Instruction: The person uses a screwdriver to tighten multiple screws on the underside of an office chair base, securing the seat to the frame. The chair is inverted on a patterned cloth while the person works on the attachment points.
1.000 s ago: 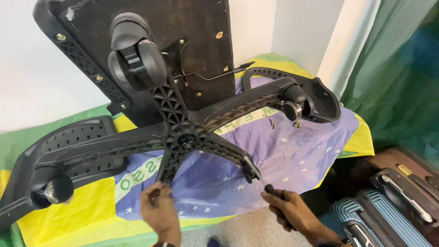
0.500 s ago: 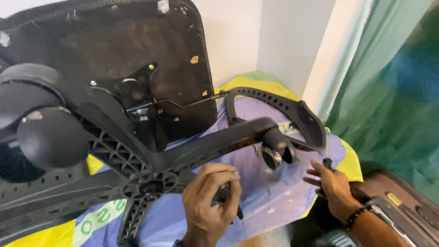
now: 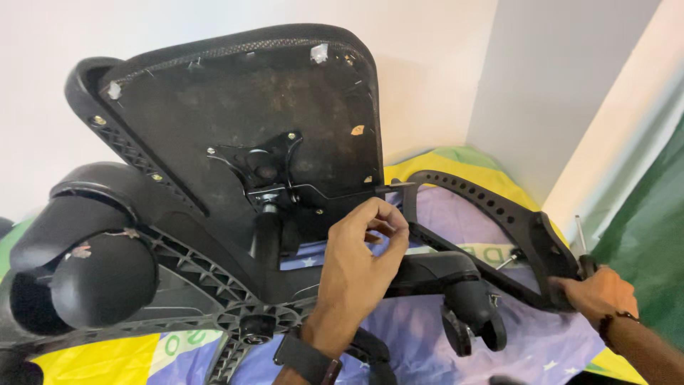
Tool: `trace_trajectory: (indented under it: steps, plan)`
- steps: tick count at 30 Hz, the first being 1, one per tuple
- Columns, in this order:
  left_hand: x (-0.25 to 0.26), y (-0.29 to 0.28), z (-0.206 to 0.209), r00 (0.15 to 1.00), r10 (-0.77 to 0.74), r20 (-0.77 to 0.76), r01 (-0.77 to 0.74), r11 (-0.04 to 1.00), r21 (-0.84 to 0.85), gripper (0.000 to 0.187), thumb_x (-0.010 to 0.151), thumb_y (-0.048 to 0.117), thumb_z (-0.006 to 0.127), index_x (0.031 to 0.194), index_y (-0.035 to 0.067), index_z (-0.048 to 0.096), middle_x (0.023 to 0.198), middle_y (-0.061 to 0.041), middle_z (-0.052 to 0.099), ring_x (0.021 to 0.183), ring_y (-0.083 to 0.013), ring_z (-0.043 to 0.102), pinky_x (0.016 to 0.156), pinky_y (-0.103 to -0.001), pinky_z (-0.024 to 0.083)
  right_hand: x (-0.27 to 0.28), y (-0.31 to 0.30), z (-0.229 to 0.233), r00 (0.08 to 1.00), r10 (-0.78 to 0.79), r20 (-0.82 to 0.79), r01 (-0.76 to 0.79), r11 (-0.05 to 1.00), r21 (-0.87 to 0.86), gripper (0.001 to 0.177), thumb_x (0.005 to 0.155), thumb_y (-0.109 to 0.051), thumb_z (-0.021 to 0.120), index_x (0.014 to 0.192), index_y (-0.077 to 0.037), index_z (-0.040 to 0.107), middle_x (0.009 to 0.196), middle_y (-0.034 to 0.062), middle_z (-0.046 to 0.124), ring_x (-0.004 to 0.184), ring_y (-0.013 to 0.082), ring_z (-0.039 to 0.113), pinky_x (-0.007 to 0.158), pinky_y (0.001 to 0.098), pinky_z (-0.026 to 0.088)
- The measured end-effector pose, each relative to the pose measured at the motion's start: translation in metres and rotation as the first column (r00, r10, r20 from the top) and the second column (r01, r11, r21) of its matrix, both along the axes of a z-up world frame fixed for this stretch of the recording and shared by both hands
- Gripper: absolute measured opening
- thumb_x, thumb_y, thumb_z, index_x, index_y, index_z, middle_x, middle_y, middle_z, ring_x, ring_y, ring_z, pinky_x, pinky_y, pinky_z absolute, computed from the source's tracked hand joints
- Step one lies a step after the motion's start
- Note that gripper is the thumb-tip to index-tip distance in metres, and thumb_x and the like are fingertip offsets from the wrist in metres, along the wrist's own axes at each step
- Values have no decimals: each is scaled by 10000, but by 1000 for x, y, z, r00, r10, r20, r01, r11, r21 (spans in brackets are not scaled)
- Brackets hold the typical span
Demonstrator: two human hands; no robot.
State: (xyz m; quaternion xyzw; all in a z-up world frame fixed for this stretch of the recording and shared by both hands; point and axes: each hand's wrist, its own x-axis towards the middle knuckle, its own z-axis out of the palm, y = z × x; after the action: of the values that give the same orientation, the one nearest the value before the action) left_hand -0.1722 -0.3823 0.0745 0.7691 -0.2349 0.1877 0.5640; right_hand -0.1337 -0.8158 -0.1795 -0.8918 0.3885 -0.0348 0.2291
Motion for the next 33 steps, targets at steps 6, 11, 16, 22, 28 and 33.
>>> trace_trajectory:
  steps: [6,11,16,22,28,33]
  plan:
    - [20,-2,-1,989,17,-144,1,993,118,147,832,127,720,964,66,698,860,-34,763,796,-153,728,696,-289,538,24,-42,-45,998,-2,68,4,1000,-29,663,713,-463,920,1091,48,730,989,245,771,897,370,746,805,436,588]
    - [26,-5,-3,990,-7,-138,28,988,153,189,845,157,741,990,43,699,873,-70,765,797,-166,731,749,-294,570,36,-66,-43,982,-18,186,-86,842,533,588,827,-465,827,865,106,692,710,166,659,592,264,586,578,406,490]
    - [37,-7,7,987,-20,-157,48,983,177,219,845,183,739,992,22,715,864,-83,779,775,-152,738,735,-287,578,37,-39,5,976,-61,209,-147,528,836,192,779,-245,649,852,-71,615,730,57,602,590,199,505,512,340,390]
    - [28,-6,33,990,-64,-127,85,982,167,242,863,224,735,982,14,729,864,-89,787,779,-154,732,736,-282,581,44,-5,101,930,19,368,-350,355,867,325,795,-235,602,1086,-99,652,954,68,751,713,178,563,542,316,391]
    - [-10,4,94,994,-83,67,58,946,318,271,864,294,742,957,39,745,844,-67,771,767,-129,743,718,-269,591,56,40,204,883,-73,463,-419,317,851,441,883,-456,716,1181,-136,660,1008,16,706,811,164,647,678,328,497]
    - [-21,38,162,962,-109,249,-34,860,510,360,918,457,701,965,106,764,755,-15,745,677,-124,693,615,-266,539,82,121,271,810,153,566,-553,521,650,447,836,-354,709,1145,-38,643,982,96,717,851,191,703,761,331,586]
